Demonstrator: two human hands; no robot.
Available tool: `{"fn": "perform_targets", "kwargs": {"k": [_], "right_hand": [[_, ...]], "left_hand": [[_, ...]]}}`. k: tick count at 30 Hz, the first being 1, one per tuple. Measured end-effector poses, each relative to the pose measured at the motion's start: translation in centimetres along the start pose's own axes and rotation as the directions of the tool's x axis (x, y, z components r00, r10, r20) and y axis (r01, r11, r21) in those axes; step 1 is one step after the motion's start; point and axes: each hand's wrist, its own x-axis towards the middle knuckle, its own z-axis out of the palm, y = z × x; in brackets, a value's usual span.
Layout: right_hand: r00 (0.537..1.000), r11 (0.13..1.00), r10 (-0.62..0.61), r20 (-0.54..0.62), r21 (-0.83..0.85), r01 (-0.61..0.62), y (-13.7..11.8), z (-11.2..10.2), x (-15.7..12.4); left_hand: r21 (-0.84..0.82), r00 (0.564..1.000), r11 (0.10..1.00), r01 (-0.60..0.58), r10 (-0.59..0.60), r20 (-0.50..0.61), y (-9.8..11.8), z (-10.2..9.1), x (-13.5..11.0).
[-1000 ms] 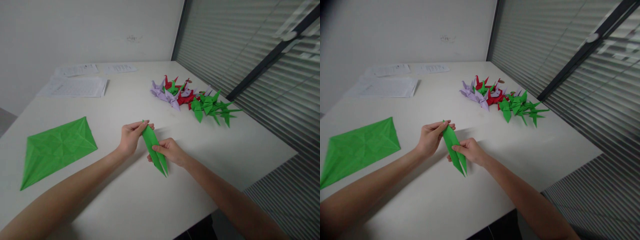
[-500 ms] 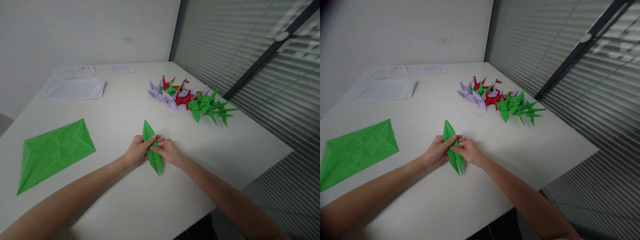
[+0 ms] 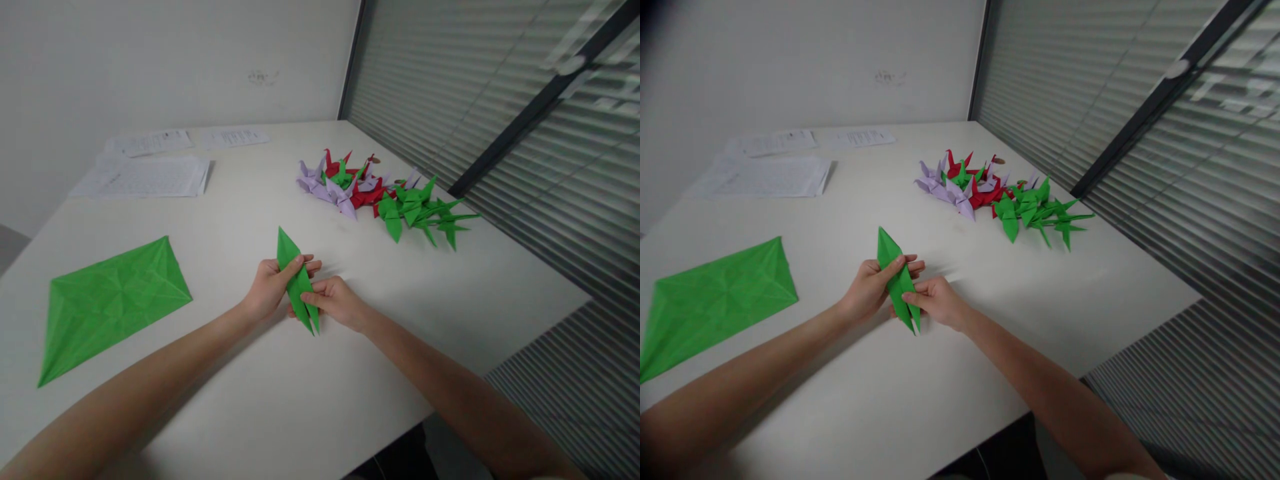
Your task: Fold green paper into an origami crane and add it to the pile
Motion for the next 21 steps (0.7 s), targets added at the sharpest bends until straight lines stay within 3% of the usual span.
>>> {"fn": "perform_targets", "kwargs": {"k": [4,7,14,18,21], "right_hand": [[0.998,1.0,-0.028,-0.06,-0.01,0.027,0.4,-0.2,0.4],[0.998,1.0,-0.011,-0.059,0.01,0.012,0.3,-0.3,0.4],[0.996,0.994,0.092,0.001,0.067,-0.092,0.4,-0.5,0.0],[0.994,0.992,0.108,-0.017,0.064,-0.107,0.7,-0.5,-0.1],[0.997,0.996,0.071,-0.034,0.062,-0.069,0.4,-0.4,-0.1]], "left_hand": [[0.061,0.994,0.995,0.078,-0.083,0.067,-0.9,-0.2,-0.2],[0.079,0.994,0.994,0.076,-0.082,0.069,-1.4,-0.4,-0.3],[-0.01,0.986,0.991,-0.137,0.135,-0.102,0.2,-1.5,1.2],[-0.035,0.905,0.927,-0.373,0.356,-0.231,2.7,-2.4,2.5],[-0.039,0.888,0.911,-0.41,0.389,-0.245,3.6,-2.4,2.5]]}}
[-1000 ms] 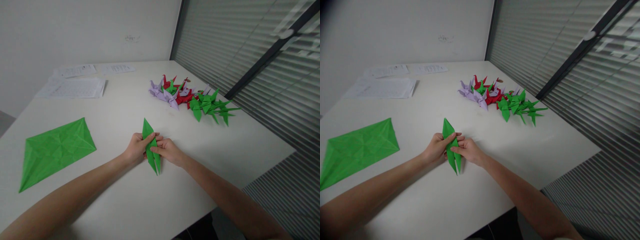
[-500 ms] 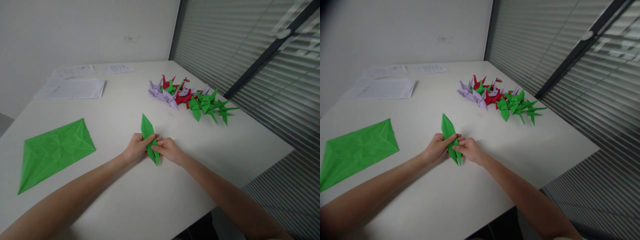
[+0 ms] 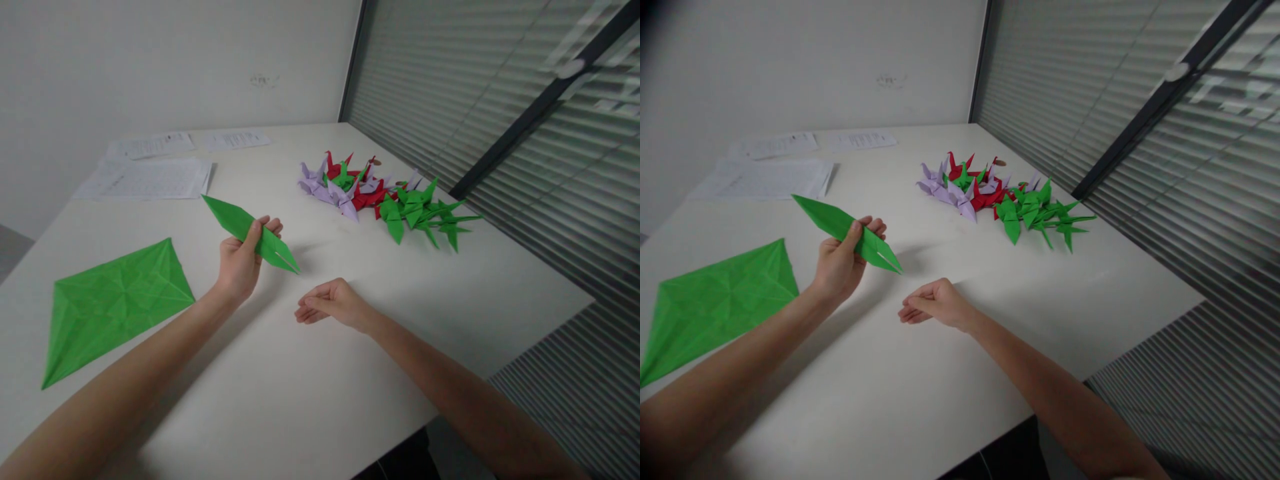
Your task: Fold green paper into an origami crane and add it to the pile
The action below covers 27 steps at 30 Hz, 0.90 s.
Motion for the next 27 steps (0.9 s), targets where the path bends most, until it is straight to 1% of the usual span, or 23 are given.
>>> {"fn": "perform_targets", "kwargs": {"k": [5,7,10,13,16,18,20,22,25,27], "right_hand": [[0.986,0.986,-0.162,-0.03,0.04,0.163,-0.7,0.1,0.2],[0.964,0.969,-0.247,-0.095,0.005,0.248,-0.8,0.0,0.4],[0.904,0.931,-0.364,-0.225,-0.071,0.357,-0.9,-0.2,0.5],[0.82,0.88,-0.474,-0.322,-0.151,0.45,-1.4,-0.4,0.5],[0.73,0.821,-0.569,-0.378,-0.219,0.527,-1.9,-0.8,0.2],[0.688,0.794,-0.605,-0.4,-0.244,0.557,-2.2,-1.0,0.0],[0.663,0.777,-0.626,-0.412,-0.257,0.574,-2.4,-1.1,-0.2],[0.647,0.766,-0.639,-0.417,-0.267,0.585,-2.5,-1.1,-0.3],[0.625,0.748,-0.66,-0.417,-0.288,0.597,-2.6,-1.0,-0.5],[0.601,0.724,-0.686,-0.41,-0.306,0.618,-2.6,-0.9,-0.6]], "left_hand": [[-0.041,0.994,0.994,0.099,-0.097,0.049,-0.3,0.7,-1.5],[-0.051,0.99,0.991,0.127,-0.124,0.063,-0.6,1.0,-2.0],[-0.078,0.987,0.986,0.15,-0.145,0.071,-0.9,1.2,-2.6],[-0.066,0.976,0.979,0.194,-0.186,0.113,-1.3,1.3,-3.1],[-0.03,0.96,0.967,0.252,-0.247,0.129,-1.7,1.4,-3.6],[-0.039,0.958,0.962,0.272,-0.267,0.101,-1.7,1.5,-3.8],[-0.057,0.958,0.957,0.284,-0.28,0.069,-1.6,1.6,-3.9],[-0.069,0.957,0.955,0.288,-0.286,0.048,-1.5,1.7,-4.0],[-0.095,0.958,0.954,0.285,-0.283,0.032,-1.5,1.7,-4.1],[-0.106,0.957,0.951,0.29,-0.288,0.035,-1.5,1.7,-4.2]]}}
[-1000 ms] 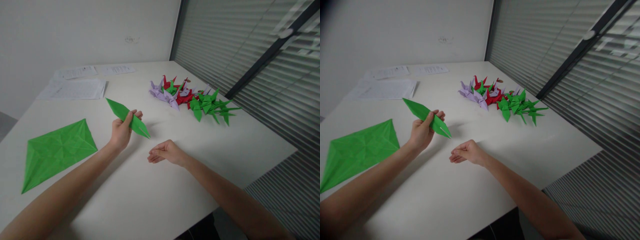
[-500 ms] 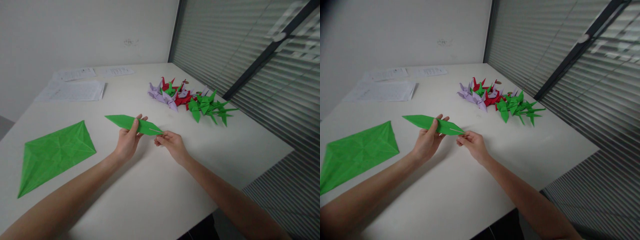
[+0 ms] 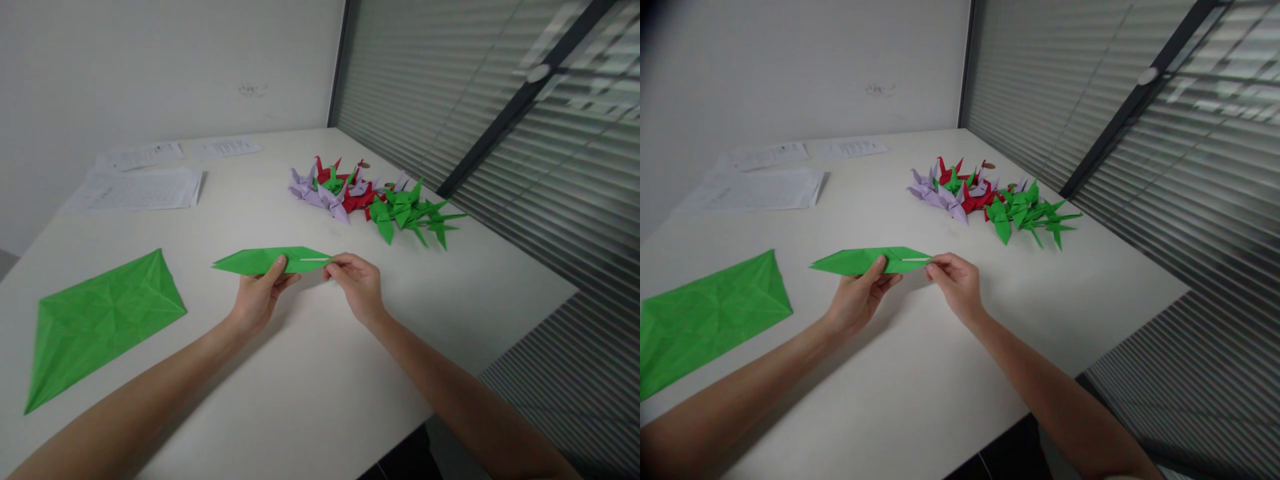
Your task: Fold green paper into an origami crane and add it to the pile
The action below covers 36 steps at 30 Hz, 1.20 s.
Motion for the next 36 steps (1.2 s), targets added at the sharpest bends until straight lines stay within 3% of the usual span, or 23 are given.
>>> {"fn": "perform_targets", "kwargs": {"k": [5,13,18,23,29,36], "right_hand": [[0.997,0.997,-0.079,-0.008,0.02,0.079,0.3,-0.1,0.1],[0.997,0.979,0.019,-0.074,0.204,-0.003,1.3,0.2,0.1],[0.993,0.962,0.049,-0.104,0.271,-0.02,1.1,0.6,0.0],[0.999,0.977,0.048,-0.014,0.206,-0.044,1.9,1.2,-0.6],[0.993,0.98,0.101,0.057,0.166,-0.109,2.0,1.3,-1.0],[0.991,0.971,0.105,0.084,0.208,-0.12,2.2,1.1,-0.9]], "left_hand": [[-0.017,1.0,1.0,0.014,-0.014,0.018,-0.2,0.1,-0.2],[-0.003,0.997,0.998,-0.07,0.07,0.019,-0.8,0.2,-0.6],[0.041,0.997,0.999,-0.011,0.008,0.08,-0.7,0.5,-1.2],[0.085,0.977,0.99,0.109,-0.123,0.174,-1.2,0.3,-1.6],[0.11,0.987,0.994,0.01,-0.027,0.159,-1.5,0.3,-1.5],[0.121,0.99,0.993,0.001,-0.018,0.142,-1.4,0.5,-1.6]]}}
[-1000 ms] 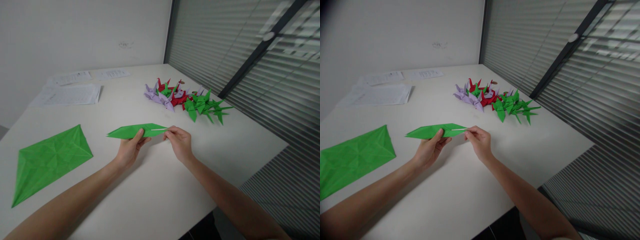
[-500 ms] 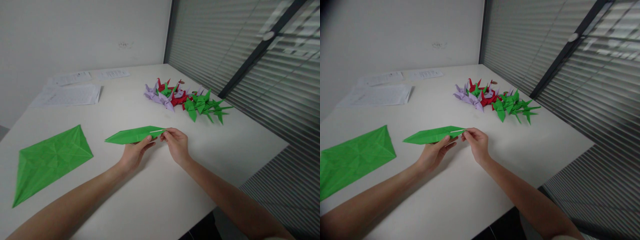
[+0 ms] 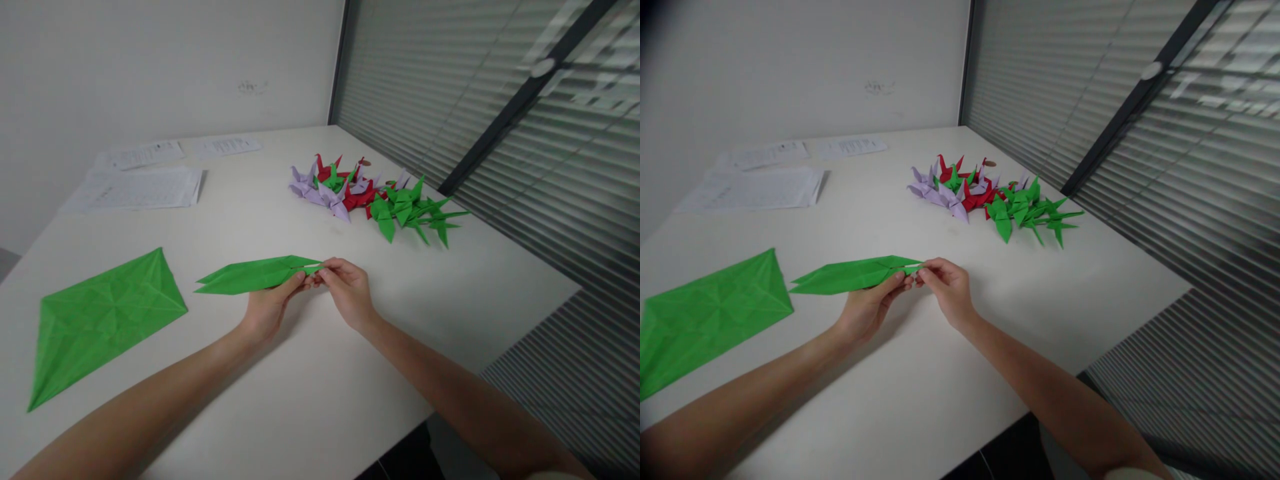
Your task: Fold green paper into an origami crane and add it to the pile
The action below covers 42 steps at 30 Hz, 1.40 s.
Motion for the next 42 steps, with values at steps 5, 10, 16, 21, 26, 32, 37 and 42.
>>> {"fn": "perform_targets", "kwargs": {"k": [5,10,16,21,26,32,37,42], "right_hand": [[0.998,0.999,0.046,0.034,-0.003,-0.046,0.0,0.1,0.0],[0.995,0.995,0.086,-0.048,-0.043,-0.088,-0.6,0.5,0.0],[0.992,0.993,0.087,-0.093,-0.066,-0.094,-0.8,0.6,0.1],[0.994,0.994,0.063,-0.092,-0.087,-0.071,-1.1,0.7,0.1],[0.996,0.995,0.044,-0.077,-0.089,-0.05,-1.3,0.9,0.0],[0.988,0.987,0.152,-0.037,-0.042,-0.153,-0.7,1.2,-0.2],[0.982,0.98,0.179,-0.069,-0.077,-0.184,-0.9,1.0,0.1],[0.976,0.975,0.215,-0.024,-0.048,-0.216,-1.2,0.3,0.5]], "left_hand": [[0.074,0.998,0.996,-0.056,0.059,-0.029,-0.3,-0.2,0.0],[0.088,0.998,0.995,-0.046,0.05,-0.044,-0.5,-0.4,-0.1],[0.077,0.996,0.996,-0.047,0.053,-0.072,-0.5,-0.3,-0.1],[0.043,0.993,0.999,-0.026,0.031,-0.111,-0.1,0.0,-0.1],[0.026,0.992,0.999,-0.042,0.045,-0.122,-0.1,0.0,0.1],[0.082,0.992,0.996,-0.035,0.044,-0.118,-1.2,-0.6,0.0],[0.072,0.997,0.997,-0.012,0.017,-0.069,-0.8,-0.3,-0.1],[-0.007,0.997,0.999,0.048,-0.049,-0.066,-0.2,-0.1,0.0]]}}
